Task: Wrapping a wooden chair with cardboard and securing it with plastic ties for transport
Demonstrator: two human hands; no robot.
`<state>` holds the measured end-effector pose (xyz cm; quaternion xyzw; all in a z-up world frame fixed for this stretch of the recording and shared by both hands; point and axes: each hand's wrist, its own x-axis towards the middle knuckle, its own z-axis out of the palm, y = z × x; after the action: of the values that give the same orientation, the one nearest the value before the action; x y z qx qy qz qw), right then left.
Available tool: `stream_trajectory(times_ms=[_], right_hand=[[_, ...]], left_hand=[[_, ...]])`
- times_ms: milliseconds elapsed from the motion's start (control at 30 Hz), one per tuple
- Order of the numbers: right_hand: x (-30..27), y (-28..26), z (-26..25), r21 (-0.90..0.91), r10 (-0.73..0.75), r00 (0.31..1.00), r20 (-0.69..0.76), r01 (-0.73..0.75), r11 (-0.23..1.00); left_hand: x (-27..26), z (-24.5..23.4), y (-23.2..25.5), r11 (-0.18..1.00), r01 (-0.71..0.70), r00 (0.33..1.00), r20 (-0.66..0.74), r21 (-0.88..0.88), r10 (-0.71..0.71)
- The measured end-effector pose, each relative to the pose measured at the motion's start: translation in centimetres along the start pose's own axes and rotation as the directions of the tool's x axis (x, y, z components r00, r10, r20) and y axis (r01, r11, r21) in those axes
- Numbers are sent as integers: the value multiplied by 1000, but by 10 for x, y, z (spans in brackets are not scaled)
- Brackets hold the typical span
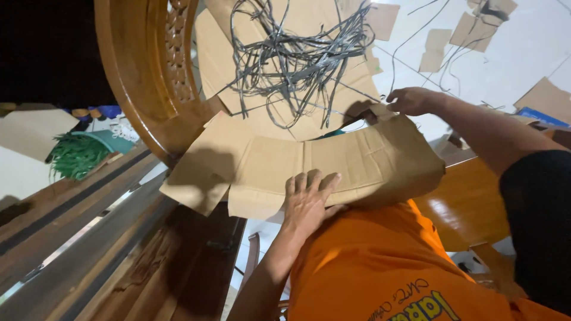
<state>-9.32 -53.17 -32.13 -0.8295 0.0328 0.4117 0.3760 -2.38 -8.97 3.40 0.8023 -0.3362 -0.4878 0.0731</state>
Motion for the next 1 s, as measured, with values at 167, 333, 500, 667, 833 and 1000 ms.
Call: stream_trajectory(times_ms=[167, 333, 500, 667, 833, 1000], right_hand=[[-51, 52, 38, 166, -98, 978, 185, 68, 984], [-45, -33, 62, -361, -41, 971, 236, 127, 924], [-55, -92, 39, -488, -284, 955, 86, 289, 823], [-44, -158, 26, -457, 4, 989, 146, 64, 887], [-14, -101, 74, -592, -48, 986, 159, 134, 794], [-2, -125, 58, -523, 336, 934, 118, -229, 821]], left_hand=[[0, -1, 1, 1000, 17, 1000, 17, 1, -17], [-4, -10, 1, 997, 68, 997, 33, 24, -69], [-9, -10, -3, 994, 101, 994, 28, 38, -102], [-13, -27, -5, 990, 113, 986, 110, 79, -121], [17, -10, 5, 1000, 25, 993, 118, -14, -23], [31, -6, 11, 1000, -18, 994, 104, -6, 18]])
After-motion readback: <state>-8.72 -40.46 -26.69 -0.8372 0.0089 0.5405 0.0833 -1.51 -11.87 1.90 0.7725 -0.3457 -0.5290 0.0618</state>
